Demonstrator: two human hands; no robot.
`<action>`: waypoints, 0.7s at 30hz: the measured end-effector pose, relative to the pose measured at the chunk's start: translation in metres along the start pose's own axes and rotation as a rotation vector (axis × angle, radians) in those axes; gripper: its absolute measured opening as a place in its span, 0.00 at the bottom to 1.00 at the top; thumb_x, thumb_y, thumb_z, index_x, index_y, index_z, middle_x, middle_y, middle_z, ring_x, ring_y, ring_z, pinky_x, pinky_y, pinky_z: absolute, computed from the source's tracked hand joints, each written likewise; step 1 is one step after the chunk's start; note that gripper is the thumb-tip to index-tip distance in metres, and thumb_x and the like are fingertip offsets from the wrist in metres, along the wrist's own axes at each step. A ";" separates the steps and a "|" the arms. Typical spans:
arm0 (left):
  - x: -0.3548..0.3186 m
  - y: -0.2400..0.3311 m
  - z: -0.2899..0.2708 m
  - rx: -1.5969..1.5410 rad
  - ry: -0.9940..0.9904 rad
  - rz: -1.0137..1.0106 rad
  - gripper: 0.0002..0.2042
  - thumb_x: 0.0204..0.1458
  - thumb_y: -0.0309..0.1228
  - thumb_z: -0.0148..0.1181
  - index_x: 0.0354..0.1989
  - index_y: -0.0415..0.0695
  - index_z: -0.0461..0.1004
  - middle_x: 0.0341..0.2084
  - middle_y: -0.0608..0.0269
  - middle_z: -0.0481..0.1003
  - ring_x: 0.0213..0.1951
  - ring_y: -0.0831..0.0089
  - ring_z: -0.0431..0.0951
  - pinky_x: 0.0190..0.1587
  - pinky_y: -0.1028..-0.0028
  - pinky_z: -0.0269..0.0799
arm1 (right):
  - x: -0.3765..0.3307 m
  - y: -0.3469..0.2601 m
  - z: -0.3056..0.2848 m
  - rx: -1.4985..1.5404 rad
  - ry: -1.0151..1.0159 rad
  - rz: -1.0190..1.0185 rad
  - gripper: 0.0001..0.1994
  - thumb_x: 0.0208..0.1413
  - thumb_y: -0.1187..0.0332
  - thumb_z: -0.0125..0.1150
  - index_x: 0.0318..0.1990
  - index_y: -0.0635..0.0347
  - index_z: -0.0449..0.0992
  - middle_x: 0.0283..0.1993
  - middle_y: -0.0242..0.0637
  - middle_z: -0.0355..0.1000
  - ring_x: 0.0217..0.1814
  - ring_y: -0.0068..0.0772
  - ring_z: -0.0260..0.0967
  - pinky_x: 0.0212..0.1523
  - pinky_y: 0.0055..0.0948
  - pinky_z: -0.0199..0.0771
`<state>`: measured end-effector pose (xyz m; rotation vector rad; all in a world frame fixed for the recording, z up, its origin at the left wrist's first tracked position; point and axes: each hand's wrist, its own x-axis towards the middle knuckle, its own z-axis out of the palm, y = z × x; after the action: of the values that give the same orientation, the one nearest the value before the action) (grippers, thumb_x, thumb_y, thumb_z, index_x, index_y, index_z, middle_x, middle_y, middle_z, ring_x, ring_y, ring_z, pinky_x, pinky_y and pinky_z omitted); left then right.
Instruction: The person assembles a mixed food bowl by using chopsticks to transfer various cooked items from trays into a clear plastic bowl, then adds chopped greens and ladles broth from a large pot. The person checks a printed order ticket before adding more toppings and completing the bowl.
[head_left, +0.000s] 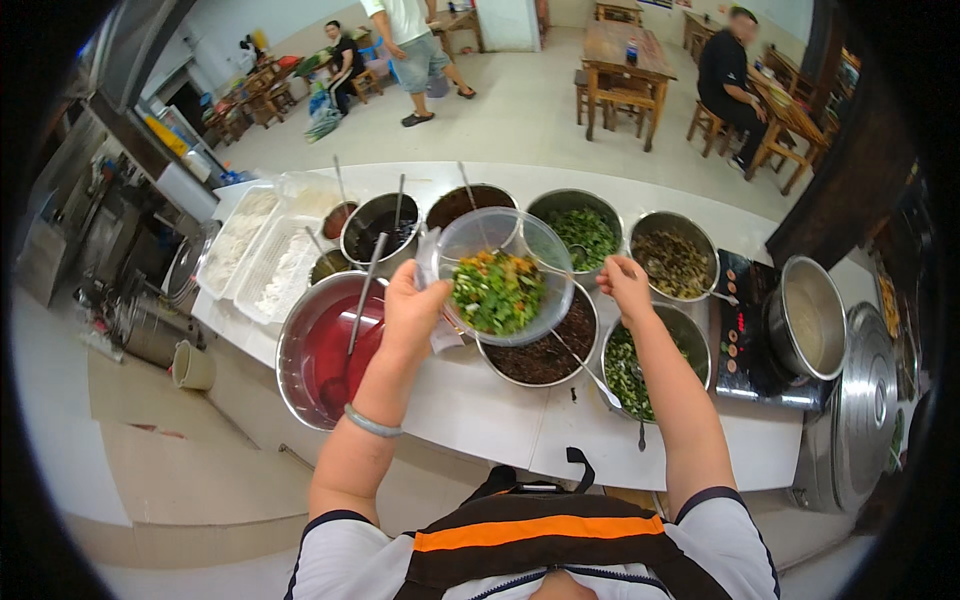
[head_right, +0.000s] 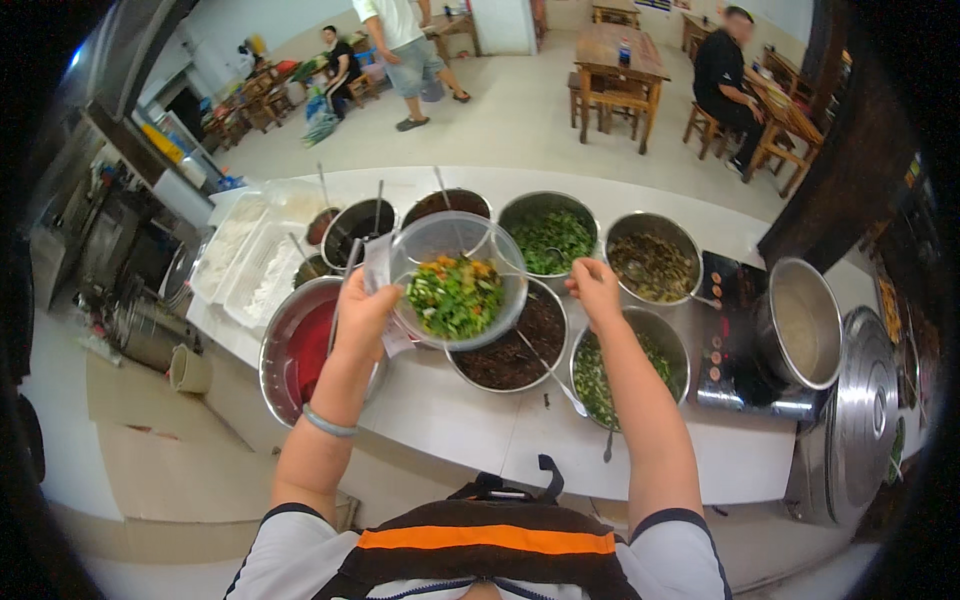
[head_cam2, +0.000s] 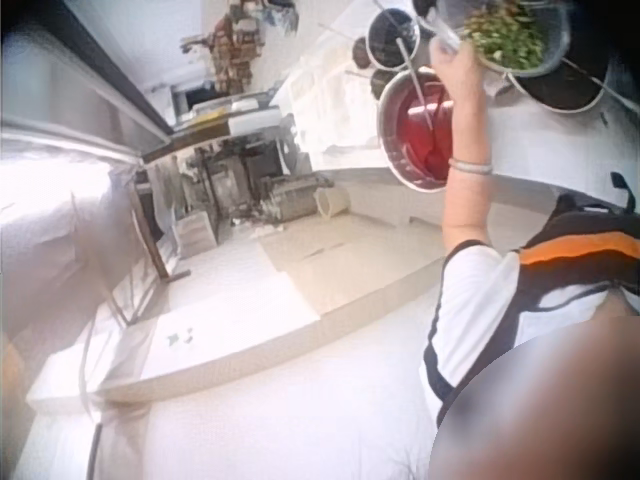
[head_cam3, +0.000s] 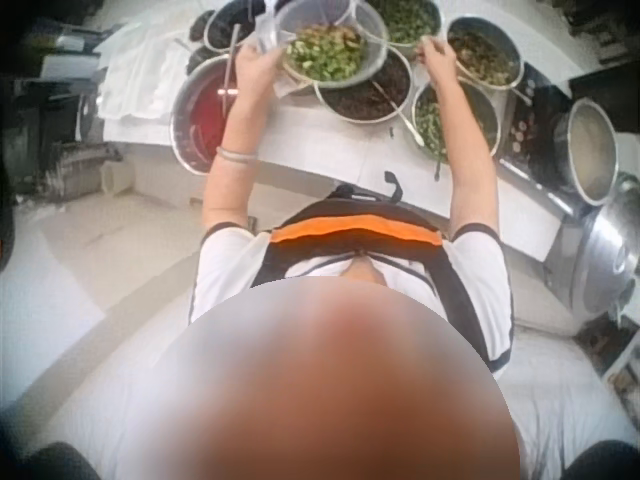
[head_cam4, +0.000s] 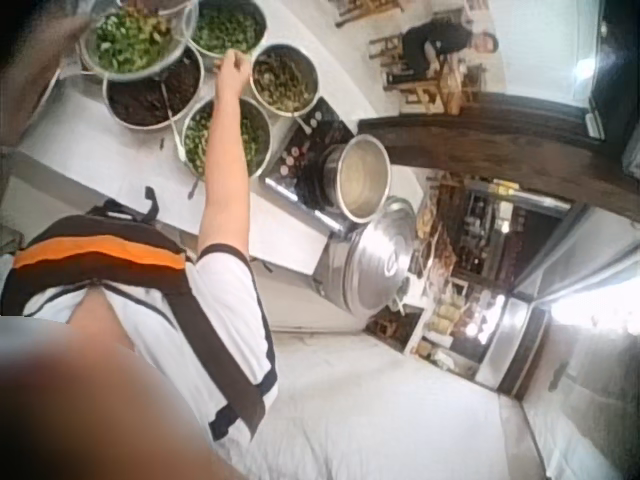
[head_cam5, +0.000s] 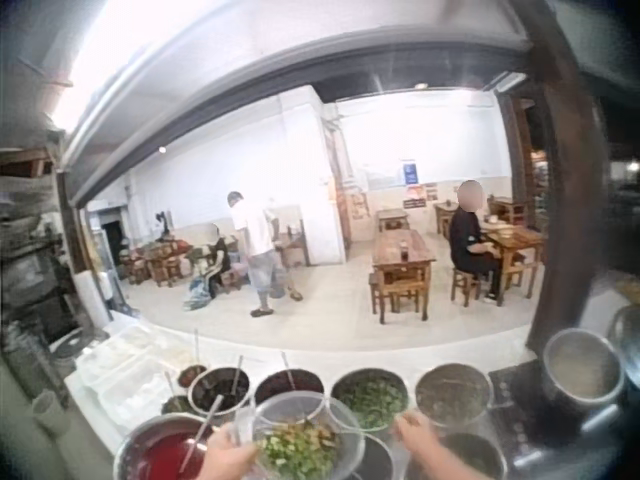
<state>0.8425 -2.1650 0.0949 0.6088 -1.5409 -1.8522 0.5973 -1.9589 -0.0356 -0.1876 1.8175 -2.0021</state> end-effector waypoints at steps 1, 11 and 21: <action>-0.009 0.004 -0.003 -0.004 -0.012 -0.026 0.09 0.45 0.19 0.56 0.36 0.40 0.70 0.27 0.68 0.74 0.25 0.83 0.71 0.28 0.80 0.68 | 0.001 0.001 -0.001 0.031 -0.009 0.060 0.18 0.57 0.64 0.57 0.50 0.68 0.68 0.36 0.35 0.70 0.35 0.24 0.70 0.31 0.23 0.70; -0.098 0.014 -0.039 0.027 0.049 -0.114 0.12 0.44 0.17 0.55 0.40 0.39 0.71 0.31 0.67 0.75 0.31 0.82 0.73 0.34 0.80 0.69 | -0.041 -0.015 -0.056 -0.215 -0.011 0.068 0.30 0.54 0.66 0.59 0.63 0.65 0.56 0.39 0.38 0.69 0.33 0.26 0.69 0.30 0.23 0.69; -0.181 -0.033 -0.060 0.037 0.244 -0.264 0.16 0.45 0.17 0.54 0.45 0.38 0.69 0.32 0.65 0.75 0.28 0.80 0.73 0.31 0.79 0.69 | -0.158 -0.039 -0.062 -0.915 -0.312 -0.389 0.29 0.48 0.58 0.63 0.58 0.59 0.64 0.45 0.43 0.67 0.39 0.35 0.70 0.40 0.33 0.71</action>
<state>1.0030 -2.0706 0.0413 1.0580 -1.3890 -1.8592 0.7075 -1.8370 0.0233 -1.1153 2.4525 -1.0790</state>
